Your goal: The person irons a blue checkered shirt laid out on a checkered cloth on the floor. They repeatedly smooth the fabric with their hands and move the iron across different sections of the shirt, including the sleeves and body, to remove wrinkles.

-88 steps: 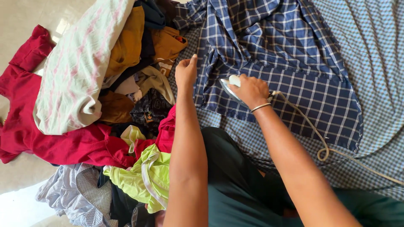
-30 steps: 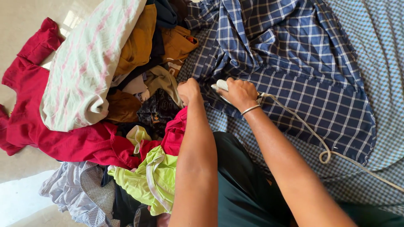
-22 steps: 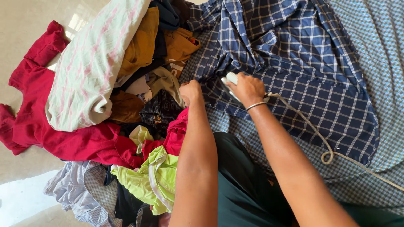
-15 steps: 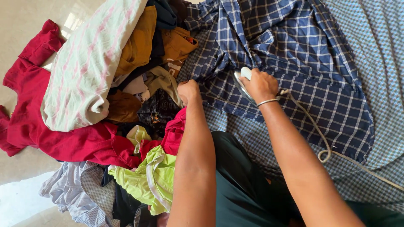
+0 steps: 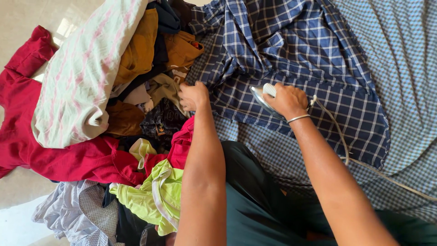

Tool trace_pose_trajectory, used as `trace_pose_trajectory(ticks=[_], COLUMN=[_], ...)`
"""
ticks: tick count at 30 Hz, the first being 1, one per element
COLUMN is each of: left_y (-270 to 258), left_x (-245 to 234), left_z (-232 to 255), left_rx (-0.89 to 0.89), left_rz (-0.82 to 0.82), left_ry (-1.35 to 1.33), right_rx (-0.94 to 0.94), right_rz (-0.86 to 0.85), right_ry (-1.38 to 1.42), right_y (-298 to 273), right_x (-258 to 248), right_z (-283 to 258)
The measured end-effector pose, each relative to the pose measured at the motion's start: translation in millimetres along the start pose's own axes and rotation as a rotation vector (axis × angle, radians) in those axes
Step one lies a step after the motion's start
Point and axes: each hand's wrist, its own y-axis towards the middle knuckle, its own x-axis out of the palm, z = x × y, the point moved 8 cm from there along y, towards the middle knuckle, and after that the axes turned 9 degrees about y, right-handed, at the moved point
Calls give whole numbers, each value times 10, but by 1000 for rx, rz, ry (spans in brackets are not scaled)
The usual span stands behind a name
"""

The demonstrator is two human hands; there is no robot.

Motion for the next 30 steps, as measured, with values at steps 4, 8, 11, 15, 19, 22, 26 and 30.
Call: trace_pose_trajectory(ticks=[4,8,11,15,19,22,26,30], left_y=[-18,-35,-39,-67,-93,-116,-155,-163], left_x=[-53,110,199,240,287,344,407,411], left_z=[136,203,175,219,219,218,270,251], left_rx=[149,173,125,127,118,134,179,201], left_rz=[146,-20,-130,-179,-262,-313,-336,-370], left_ry=[-27,41,67,85,107,127,149,180], right_rx=[-238,-410,-469,-444,-378,-336,-297,-227], right_rz=[-146,-206,-167,-108,-145,-146,-83,-68], right_ry=[-79,-92,-88,-109,-58,-1,57,62], right_y=[-214,-442,-559,-554,-474,-401,-336,-297], right_x=[82,128,161,221,305,331,315,313], right_z=[-39,-133,-238,-405,-629,-797,-1015,-1093])
